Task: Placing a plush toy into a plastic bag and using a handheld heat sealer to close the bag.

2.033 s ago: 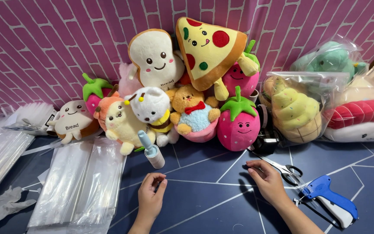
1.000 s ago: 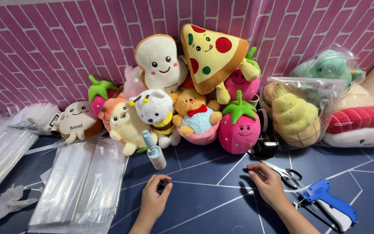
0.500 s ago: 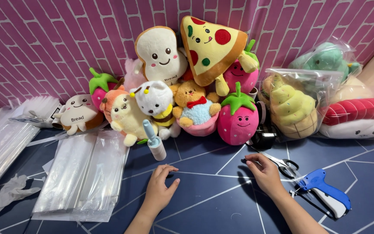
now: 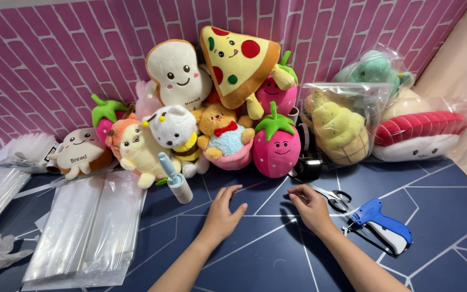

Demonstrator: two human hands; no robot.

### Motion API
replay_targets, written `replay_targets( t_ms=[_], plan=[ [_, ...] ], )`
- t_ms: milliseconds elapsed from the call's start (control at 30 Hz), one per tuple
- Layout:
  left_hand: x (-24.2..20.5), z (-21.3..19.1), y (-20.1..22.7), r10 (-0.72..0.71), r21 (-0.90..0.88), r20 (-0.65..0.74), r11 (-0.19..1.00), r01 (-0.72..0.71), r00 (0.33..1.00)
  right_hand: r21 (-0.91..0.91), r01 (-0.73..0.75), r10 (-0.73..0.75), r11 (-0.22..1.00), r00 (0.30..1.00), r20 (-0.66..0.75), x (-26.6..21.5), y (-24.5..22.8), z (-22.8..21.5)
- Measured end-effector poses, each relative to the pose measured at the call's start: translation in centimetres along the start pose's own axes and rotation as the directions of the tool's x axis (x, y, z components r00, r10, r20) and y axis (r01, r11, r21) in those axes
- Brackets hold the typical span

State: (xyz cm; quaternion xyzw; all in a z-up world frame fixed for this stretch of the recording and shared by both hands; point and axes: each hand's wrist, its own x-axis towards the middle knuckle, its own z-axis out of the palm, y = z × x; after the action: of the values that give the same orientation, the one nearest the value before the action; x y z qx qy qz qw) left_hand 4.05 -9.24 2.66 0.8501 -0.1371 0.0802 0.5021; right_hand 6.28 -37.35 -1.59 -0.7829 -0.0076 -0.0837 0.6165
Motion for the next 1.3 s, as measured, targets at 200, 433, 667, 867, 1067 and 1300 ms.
replay_targets(
  t_ms=[200, 433, 667, 867, 1067, 1300],
  plan=[
    [5.7, 5.9, -0.3, -0.034, -0.425, -0.025, 0.905, 0.021, 0.999, 0.049, 0.100, -0.097, 0.994, 0.994, -0.056, 0.0, 1.2, 0.5],
    [7.6, 9.3, -0.4, -0.037, -0.595, -0.043, 0.804, 0.004, 0.998, 0.078, 0.097, -0.091, 0.992, 0.993, -0.077, 0.2, -0.2, 0.4],
    [7.9, 8.2, 1.8, -0.090, -0.562, 0.015, 0.823, 0.083, 0.996, 0.135, 0.059, -0.066, 0.989, 0.997, 0.051, 2.3, -2.7, 0.7],
    [9.6, 8.6, 0.4, -0.125, -0.470, 0.067, 0.871, 0.142, 0.990, 0.164, 0.052, -0.063, 0.985, 0.996, 0.063, 4.0, -0.4, 1.4],
    [10.4, 8.5, 0.5, -0.143, -0.348, 0.088, 0.923, 0.165, 0.986, 0.139, 0.050, -0.059, 0.989, 0.996, 0.062, 4.2, -0.2, 2.1],
    [9.3, 8.0, 0.8, -0.249, -0.229, 0.118, 0.935, 0.270, 0.961, 0.159, 0.060, -0.062, 0.985, 0.998, 0.003, 3.4, -1.0, 2.2]
  ],
)
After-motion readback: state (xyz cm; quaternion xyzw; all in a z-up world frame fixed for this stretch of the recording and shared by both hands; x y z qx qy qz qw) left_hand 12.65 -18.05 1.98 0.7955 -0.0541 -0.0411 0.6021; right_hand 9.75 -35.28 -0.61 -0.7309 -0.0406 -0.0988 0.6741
